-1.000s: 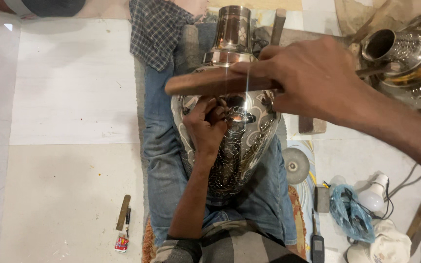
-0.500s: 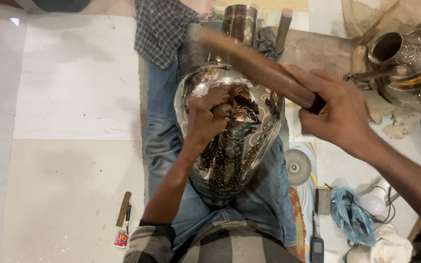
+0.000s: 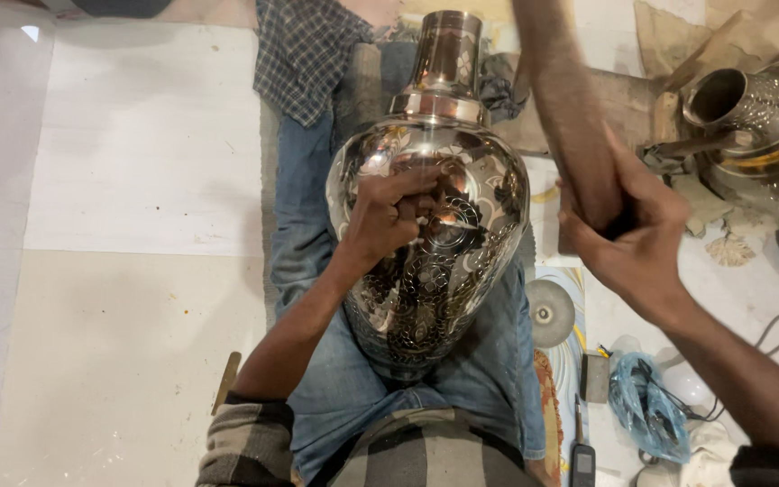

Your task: The person sits on the floor with a large engraved brass vessel held between the legs and hammers a small punch against the vessel's surface using a wooden mallet, working the patterned design area by area and repositioning the punch repeatedly across the decorated surface.

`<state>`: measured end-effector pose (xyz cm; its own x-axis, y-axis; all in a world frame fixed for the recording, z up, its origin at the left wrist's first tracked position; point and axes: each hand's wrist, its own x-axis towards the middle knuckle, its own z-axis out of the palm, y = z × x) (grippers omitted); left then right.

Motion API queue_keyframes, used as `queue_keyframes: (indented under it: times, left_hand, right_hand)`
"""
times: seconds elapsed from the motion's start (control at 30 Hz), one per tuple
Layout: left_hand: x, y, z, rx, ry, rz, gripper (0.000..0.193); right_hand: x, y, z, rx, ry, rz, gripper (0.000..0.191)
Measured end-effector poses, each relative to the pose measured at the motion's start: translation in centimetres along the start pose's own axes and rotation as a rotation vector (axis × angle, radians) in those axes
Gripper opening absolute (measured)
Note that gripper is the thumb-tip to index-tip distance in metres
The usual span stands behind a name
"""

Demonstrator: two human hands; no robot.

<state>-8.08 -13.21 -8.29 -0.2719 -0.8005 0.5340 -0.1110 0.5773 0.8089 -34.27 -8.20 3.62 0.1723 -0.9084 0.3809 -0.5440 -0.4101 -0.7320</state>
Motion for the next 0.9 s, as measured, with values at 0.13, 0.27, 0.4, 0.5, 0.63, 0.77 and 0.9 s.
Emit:
queue_keyframes:
  times: [0.13, 0.27, 0.4, 0.5, 0.63, 0.77, 0.9]
  left_hand:
    - [-0.1, -0.6, 0.1, 0.056, -0.063, -0.136, 0.042]
    - [0.3, -0.5, -0.4, -0.102, -0.118, -0.087, 0.06]
    - [1.2, 0.0, -0.8, -0.048, -0.186, -0.103, 0.047]
    - [2.1, 0.0, -1.1, -0.04, -0.259, -0.038, 0.049]
    - [2.7, -0.4, -1.9, -0.2, -0.429, -0.033, 0.051]
    - [4.1, -0.8, -1.7, 0.199, -0.608, 0.063, 0.04]
    - [5.4, -1.1, -1.6, 0.093, -0.683, 0.251, 0.048]
  right_hand:
    - [-0.6, -1.3, -0.5, -0.351, -0.262, 0.189, 0.078]
    - [-1.2, -0.6, -0.8, 0.034, -0.016, 0.014, 0.072]
    - [-2.5, 0.4, -0.4, -0.291, -0.191, 0.189, 0.074]
    - [-3.7, 1.0, 0.2, -0.059, -0.049, 0.085, 0.07]
    - [-6.3, 1.9, 1.9, -0.175, 0.067, 0.056, 0.071]
    - [-10.4, 2.8, 3.5, -0.308, 0.055, 0.194, 0.072]
    - [-14.7, 4.0, 9.3, -0.072, 0.589, 0.188, 0.056]
